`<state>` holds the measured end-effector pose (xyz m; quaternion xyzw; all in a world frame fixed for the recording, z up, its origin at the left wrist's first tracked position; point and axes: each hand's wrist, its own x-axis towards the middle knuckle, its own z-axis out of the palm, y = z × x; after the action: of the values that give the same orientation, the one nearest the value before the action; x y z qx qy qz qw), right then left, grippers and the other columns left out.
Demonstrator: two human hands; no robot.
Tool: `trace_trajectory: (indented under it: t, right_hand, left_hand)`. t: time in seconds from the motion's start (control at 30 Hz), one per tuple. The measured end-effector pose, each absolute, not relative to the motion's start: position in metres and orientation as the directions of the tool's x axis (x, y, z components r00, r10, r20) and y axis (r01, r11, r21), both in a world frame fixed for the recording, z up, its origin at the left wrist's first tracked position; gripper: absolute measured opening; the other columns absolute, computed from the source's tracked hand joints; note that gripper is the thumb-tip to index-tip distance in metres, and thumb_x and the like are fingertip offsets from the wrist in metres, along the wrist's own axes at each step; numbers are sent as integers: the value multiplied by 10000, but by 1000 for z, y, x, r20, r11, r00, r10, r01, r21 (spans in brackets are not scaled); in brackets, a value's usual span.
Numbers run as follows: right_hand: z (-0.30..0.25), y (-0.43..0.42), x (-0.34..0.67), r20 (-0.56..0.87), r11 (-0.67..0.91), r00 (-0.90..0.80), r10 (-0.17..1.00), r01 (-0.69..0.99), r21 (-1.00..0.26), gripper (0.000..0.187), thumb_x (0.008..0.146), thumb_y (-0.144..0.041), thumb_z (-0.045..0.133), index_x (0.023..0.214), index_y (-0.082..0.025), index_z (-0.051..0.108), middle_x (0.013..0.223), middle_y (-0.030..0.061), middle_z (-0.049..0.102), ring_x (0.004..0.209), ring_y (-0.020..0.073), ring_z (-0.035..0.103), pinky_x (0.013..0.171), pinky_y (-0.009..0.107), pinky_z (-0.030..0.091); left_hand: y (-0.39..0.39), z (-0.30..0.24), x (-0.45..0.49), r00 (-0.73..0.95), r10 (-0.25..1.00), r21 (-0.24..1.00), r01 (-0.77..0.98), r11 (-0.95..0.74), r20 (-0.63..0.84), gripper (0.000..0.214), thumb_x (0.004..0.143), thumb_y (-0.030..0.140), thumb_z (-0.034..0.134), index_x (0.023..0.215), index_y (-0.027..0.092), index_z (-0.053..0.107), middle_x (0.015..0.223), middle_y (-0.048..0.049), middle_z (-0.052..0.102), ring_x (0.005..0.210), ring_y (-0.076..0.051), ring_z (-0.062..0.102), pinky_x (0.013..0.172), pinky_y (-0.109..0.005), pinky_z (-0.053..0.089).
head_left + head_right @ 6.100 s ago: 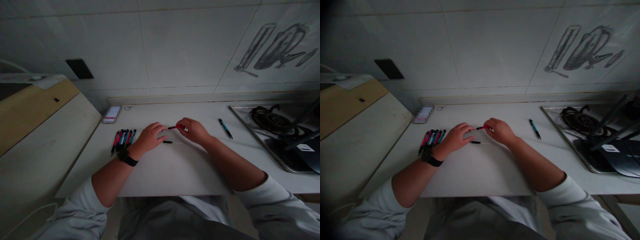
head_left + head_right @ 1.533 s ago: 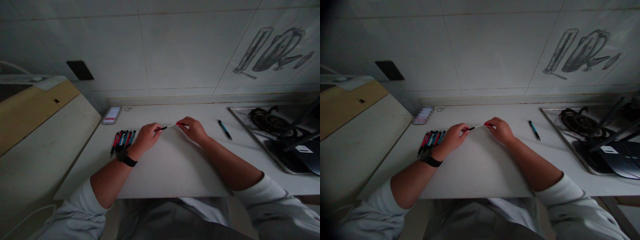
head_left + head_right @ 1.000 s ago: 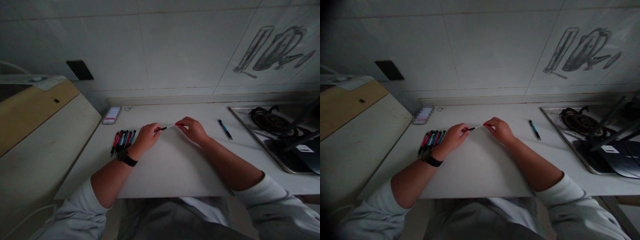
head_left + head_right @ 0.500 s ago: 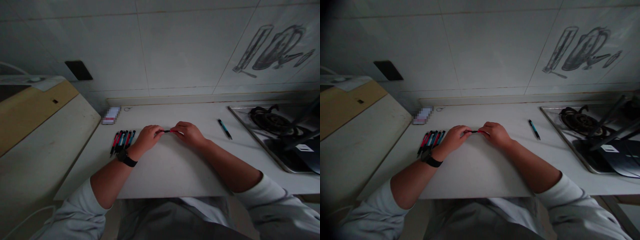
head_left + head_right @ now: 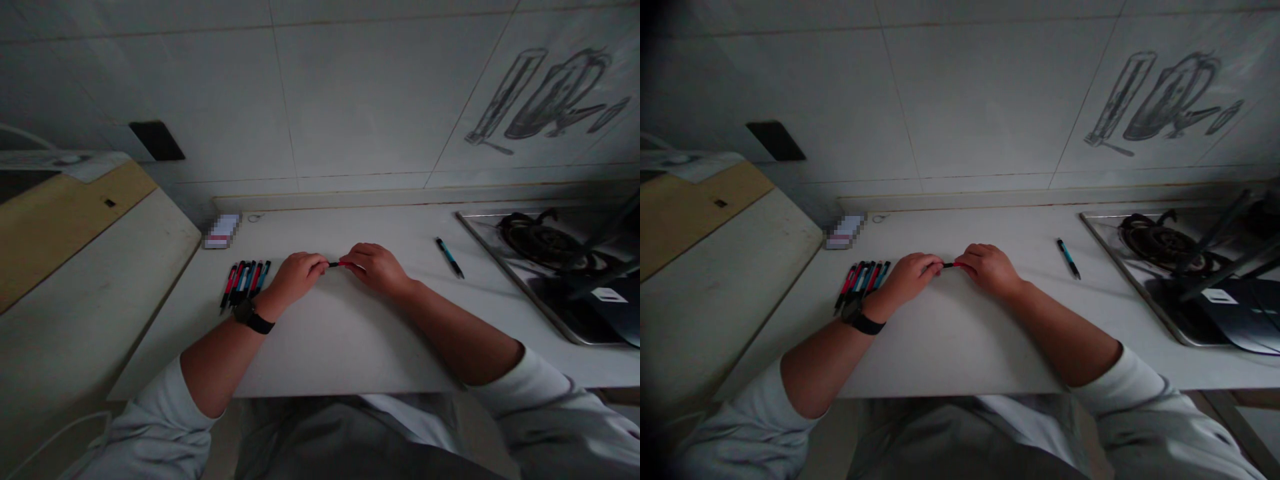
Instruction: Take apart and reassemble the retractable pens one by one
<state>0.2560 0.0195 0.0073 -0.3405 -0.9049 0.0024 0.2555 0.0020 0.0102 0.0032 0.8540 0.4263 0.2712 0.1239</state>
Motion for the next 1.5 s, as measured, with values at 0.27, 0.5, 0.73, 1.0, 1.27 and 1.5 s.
trace_trajectory:
  t: [0.27, 0.5, 0.73, 1.0, 1.27, 1.5]
  right_hand:
    - [7, 18, 254, 424, 767, -650, 631, 606, -212, 294, 1057, -273, 499, 1136, -188, 768, 949, 97, 748, 851, 208, 664, 800, 324, 468]
    - [6, 19, 255, 443, 749, -619, 649, 621, -229, 299, 1063, -302, 493, 1152, -212, 765, 1024, 98, 764, 891, 214, 685, 829, 327, 489]
    - [6, 20, 255, 448, 741, -604, 659, 623, -250, 304, 1062, -317, 497, 1137, -212, 772, 1024, 103, 764, 895, 219, 689, 835, 339, 496]
    - [7, 19, 255, 461, 743, -600, 653, 626, -238, 290, 1057, -285, 501, 1123, -212, 774, 1011, 96, 762, 875, 212, 687, 806, 330, 491]
    - [6, 20, 256, 468, 743, -595, 654, 622, -246, 299, 1063, -306, 495, 1132, -210, 769, 1007, 101, 760, 882, 216, 685, 812, 331, 490]
    - [5, 21, 257, 465, 744, -599, 651, 624, -238, 290, 1060, -304, 503, 1134, -212, 769, 1018, 99, 761, 882, 215, 683, 815, 332, 488]
  left_hand:
    - [10, -3, 3, 424, 794, 473, 642, -603, 437, 152, 934, 248, 730, 1074, 210, 682, 981, -41, 739, 902, -193, 689, 866, -349, 543]
    - [11, 0, 0, 459, 800, 442, 670, -597, 386, 291, 1079, 332, 461, 933, 194, 672, 933, -62, 712, 922, -204, 670, 871, -364, 535]
    - [11, -4, 2, 403, 808, 493, 645, -584, 430, 156, 952, 274, 690, 1073, 204, 621, 1013, -48, 704, 923, -193, 669, 849, -340, 536]
    - [13, -2, 0, 458, 809, 454, 671, -587, 369, 208, 1048, 282, 510, 896, 202, 629, 900, -46, 699, 883, -200, 657, 828, -350, 526]
    - [13, -2, 0, 447, 799, 474, 645, -600, 403, 192, 1055, 301, 507, 978, 205, 654, 963, -55, 714, 930, -202, 673, 879, -361, 535]
    - [13, -3, 0, 432, 803, 483, 644, -594, 411, 54, 991, 249, 616, 983, 200, 638, 965, -46, 699, 902, -194, 658, 837, -338, 526]
